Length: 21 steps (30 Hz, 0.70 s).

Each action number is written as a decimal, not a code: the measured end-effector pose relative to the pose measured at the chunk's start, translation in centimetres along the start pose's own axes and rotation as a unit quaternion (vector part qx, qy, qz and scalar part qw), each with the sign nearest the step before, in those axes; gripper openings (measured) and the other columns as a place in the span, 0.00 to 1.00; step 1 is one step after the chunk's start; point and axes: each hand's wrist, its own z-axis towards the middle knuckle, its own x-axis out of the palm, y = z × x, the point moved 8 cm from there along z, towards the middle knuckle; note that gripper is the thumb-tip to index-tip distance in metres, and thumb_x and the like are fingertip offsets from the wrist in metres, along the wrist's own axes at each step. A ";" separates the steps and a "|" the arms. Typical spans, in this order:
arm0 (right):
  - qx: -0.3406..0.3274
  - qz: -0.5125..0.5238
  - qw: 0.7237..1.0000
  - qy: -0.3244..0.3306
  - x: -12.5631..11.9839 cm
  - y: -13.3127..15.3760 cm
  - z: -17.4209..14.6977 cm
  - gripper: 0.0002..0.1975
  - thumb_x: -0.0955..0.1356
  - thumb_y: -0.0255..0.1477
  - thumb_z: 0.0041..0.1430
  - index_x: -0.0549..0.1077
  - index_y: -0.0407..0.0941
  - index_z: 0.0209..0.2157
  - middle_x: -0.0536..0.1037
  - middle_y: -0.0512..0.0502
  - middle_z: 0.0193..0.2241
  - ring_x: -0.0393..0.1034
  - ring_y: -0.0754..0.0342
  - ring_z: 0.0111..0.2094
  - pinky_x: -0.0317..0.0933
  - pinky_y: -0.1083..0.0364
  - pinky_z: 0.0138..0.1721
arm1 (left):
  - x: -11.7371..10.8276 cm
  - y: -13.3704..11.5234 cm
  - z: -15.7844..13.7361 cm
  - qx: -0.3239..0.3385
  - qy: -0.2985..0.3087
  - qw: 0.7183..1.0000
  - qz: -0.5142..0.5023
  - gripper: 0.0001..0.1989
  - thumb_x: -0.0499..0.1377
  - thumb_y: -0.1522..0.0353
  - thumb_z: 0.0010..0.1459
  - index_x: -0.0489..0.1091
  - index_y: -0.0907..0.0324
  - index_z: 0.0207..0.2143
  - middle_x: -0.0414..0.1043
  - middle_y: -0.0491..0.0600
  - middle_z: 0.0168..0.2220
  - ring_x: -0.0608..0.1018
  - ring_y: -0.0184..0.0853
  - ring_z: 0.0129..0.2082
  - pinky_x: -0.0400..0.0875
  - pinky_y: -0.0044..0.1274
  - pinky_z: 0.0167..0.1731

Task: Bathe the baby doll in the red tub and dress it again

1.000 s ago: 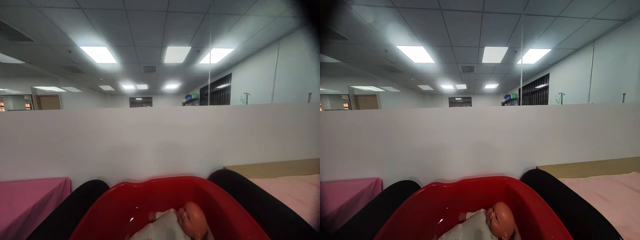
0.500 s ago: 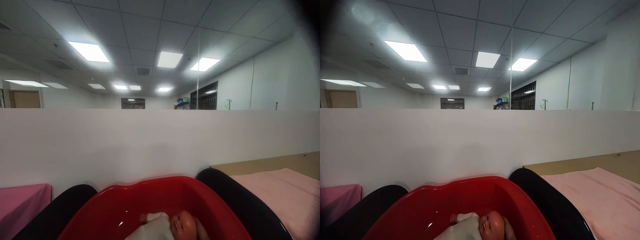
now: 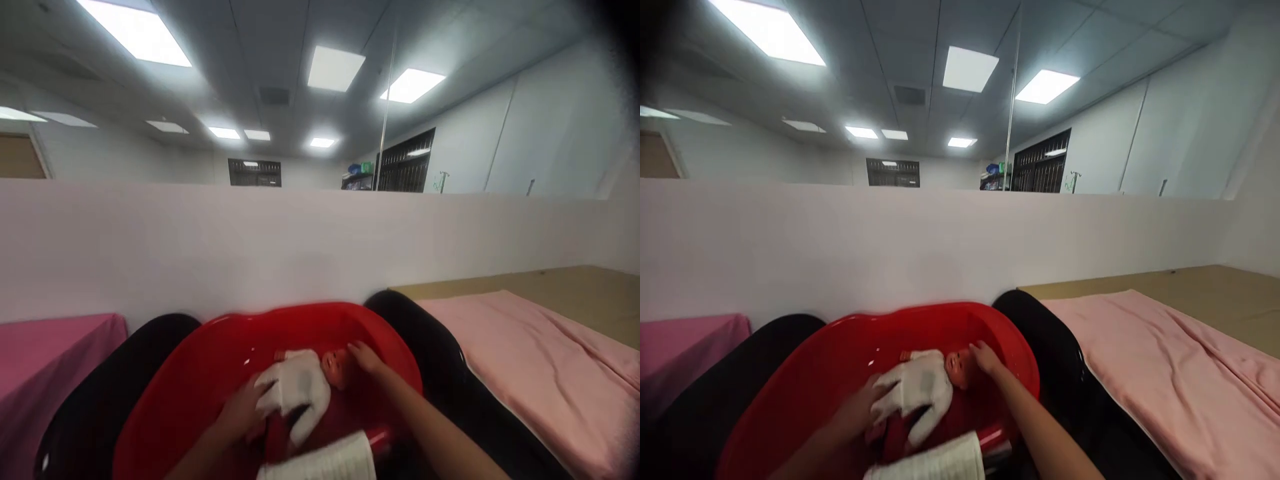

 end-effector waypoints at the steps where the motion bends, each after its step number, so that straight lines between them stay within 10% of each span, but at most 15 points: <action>1: -0.011 0.009 1.000 0.004 -0.7 0.7 -2.1 0.23 0.62 0.40 0.60 0.75 0.40 0.48 0.74 0.34 0.54 0.69 0.46 0.57 0.57 0.47 0.61 | 0.1 -0.6 -1.0 0.005 -0.012 1.000 -0.025 0.27 0.56 0.63 0.58 0.66 0.55 0.61 0.62 0.53 0.63 0.70 0.46 0.59 0.64 0.32 0.57; 8: -0.225 0.066 0.966 -0.112 -6.3 1.5 -22.2 0.14 0.60 0.34 0.66 0.74 0.46 0.44 0.77 0.43 0.46 0.71 0.52 0.49 0.64 0.49 0.55 | 2.9 -8.8 -5.9 0.069 -0.004 0.996 -0.054 0.28 0.53 0.53 0.62 0.68 0.63 0.56 0.71 0.57 0.56 0.71 0.44 0.56 0.63 0.32 0.57; 16: -0.003 -0.135 0.990 -0.029 -1.4 -19.0 -33.2 0.21 0.60 0.33 0.62 0.74 0.45 0.53 0.70 0.41 0.59 0.61 0.42 0.62 0.57 0.41 0.62 | 7.8 -14.2 -7.0 0.081 0.057 0.978 0.184 0.28 0.55 0.50 0.61 0.70 0.59 0.54 0.75 0.58 0.51 0.76 0.52 0.50 0.68 0.35 0.47; 21: 0.043 -0.149 0.987 -0.035 0.1 -21.9 -35.4 0.25 0.56 0.36 0.65 0.68 0.47 0.60 0.62 0.48 0.65 0.48 0.45 0.68 0.52 0.42 0.65 | 7.7 -14.7 -7.2 0.064 0.044 0.963 0.257 0.27 0.51 0.49 0.62 0.71 0.60 0.50 0.77 0.60 0.44 0.78 0.52 0.44 0.67 0.35 0.44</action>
